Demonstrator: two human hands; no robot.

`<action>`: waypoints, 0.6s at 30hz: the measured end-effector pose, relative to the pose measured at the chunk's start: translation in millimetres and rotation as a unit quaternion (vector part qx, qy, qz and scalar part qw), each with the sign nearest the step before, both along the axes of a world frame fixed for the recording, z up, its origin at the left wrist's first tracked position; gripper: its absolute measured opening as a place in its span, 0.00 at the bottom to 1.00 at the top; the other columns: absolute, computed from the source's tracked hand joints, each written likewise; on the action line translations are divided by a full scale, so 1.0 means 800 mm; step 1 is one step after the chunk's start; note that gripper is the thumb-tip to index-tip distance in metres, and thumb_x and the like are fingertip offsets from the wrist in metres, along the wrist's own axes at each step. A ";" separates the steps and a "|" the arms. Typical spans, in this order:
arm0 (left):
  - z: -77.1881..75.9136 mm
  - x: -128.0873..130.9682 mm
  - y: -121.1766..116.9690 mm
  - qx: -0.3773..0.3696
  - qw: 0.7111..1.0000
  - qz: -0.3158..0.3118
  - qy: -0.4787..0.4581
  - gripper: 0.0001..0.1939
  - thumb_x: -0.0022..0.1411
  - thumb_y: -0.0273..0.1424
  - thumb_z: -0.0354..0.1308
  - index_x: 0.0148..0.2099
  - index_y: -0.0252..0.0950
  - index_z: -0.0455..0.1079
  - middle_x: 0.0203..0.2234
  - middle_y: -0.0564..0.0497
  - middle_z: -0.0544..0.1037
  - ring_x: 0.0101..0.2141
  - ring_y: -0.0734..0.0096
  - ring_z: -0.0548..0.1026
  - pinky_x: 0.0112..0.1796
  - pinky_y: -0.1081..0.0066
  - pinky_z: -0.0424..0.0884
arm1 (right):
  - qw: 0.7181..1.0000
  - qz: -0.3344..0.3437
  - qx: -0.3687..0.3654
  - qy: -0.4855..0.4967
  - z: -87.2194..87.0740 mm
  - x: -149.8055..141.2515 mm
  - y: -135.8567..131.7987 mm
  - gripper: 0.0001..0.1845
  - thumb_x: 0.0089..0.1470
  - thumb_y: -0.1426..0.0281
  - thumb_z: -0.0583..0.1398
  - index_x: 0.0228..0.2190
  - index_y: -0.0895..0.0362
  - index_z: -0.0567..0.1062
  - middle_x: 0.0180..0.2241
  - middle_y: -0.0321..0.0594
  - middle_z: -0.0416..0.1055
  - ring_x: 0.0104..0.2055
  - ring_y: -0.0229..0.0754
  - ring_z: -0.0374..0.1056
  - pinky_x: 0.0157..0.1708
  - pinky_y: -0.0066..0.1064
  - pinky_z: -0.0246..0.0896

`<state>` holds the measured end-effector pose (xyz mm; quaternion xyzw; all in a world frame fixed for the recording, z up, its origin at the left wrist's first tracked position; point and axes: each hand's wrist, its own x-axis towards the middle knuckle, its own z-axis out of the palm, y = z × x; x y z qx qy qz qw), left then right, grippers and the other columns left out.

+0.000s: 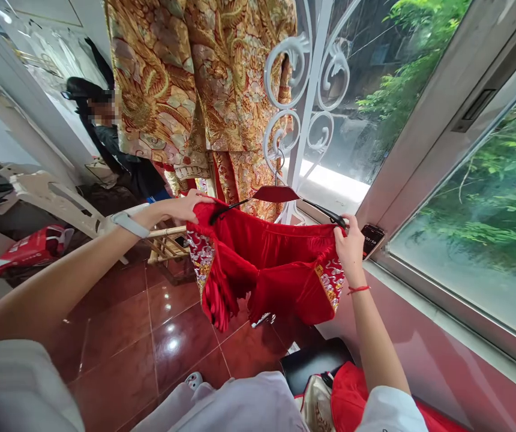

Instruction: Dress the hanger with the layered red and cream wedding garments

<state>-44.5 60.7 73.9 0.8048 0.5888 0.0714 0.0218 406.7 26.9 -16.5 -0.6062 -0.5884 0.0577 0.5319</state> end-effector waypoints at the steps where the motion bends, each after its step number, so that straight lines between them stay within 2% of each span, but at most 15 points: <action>1: 0.011 0.007 0.003 -0.025 1.000 0.009 0.013 0.39 0.44 0.24 0.67 0.61 0.29 0.70 0.51 0.45 0.72 0.50 0.61 0.72 0.51 0.68 0.71 | 1.000 -0.004 0.007 0.002 0.001 -0.001 -0.004 0.20 0.50 0.66 0.55 0.46 0.55 0.72 0.40 0.46 0.74 0.36 0.45 0.68 0.42 0.37 0.61; 4: 0.040 0.039 0.010 -0.049 0.998 0.033 0.004 0.37 0.48 0.24 0.64 0.63 0.31 0.68 0.54 0.43 0.69 0.52 0.58 0.73 0.50 0.68 0.72 | 1.000 -0.012 0.023 0.004 0.003 -0.004 -0.016 0.19 0.49 0.67 0.55 0.44 0.55 0.73 0.39 0.44 0.74 0.36 0.45 0.68 0.43 0.36 0.61; 7: 0.047 0.083 0.005 -0.035 0.999 0.017 -0.003 0.28 0.52 0.28 0.66 0.56 0.29 0.72 0.51 0.43 0.70 0.48 0.59 0.76 0.49 0.67 0.72 | 1.000 -0.014 0.026 0.008 0.003 -0.008 -0.027 0.19 0.48 0.67 0.55 0.44 0.54 0.73 0.38 0.43 0.74 0.38 0.46 0.69 0.44 0.37 0.61; 9: 0.037 0.113 -0.006 -0.018 1.000 -0.006 -0.003 0.21 0.55 0.31 0.66 0.50 0.26 0.74 0.50 0.42 0.69 0.45 0.61 0.77 0.49 0.66 0.72 | 0.999 -0.011 0.026 0.017 0.004 -0.011 -0.033 0.19 0.48 0.67 0.55 0.44 0.54 0.73 0.39 0.43 0.74 0.40 0.47 0.70 0.44 0.37 0.62; 11: 0.020 0.135 -0.020 0.027 1.000 -0.003 -0.011 0.17 0.62 0.33 0.61 0.48 0.24 0.74 0.52 0.39 0.67 0.43 0.64 0.78 0.49 0.66 0.72 | 0.999 -0.008 0.027 0.025 0.006 -0.012 -0.036 0.19 0.48 0.67 0.55 0.44 0.54 0.73 0.40 0.44 0.74 0.41 0.47 0.70 0.43 0.37 0.62; 14: -0.003 0.146 -0.031 0.106 0.994 0.012 0.009 0.16 0.72 0.30 0.49 0.53 0.26 0.70 0.55 0.36 0.65 0.41 0.64 0.79 0.46 0.64 0.72 | 0.999 0.010 0.019 0.037 0.008 -0.007 -0.035 0.20 0.47 0.68 0.56 0.44 0.54 0.71 0.40 0.43 0.73 0.42 0.47 0.71 0.41 0.35 0.62; 18: -0.015 0.138 -0.027 0.143 0.986 -0.024 0.085 0.22 0.71 0.20 0.41 0.63 0.32 0.64 0.54 0.37 0.68 0.42 0.61 0.80 0.42 0.65 0.72 | 0.991 0.094 0.024 0.091 -0.003 0.025 -0.026 0.23 0.43 0.70 0.57 0.45 0.52 0.66 0.40 0.39 0.71 0.43 0.44 0.71 0.38 0.32 0.63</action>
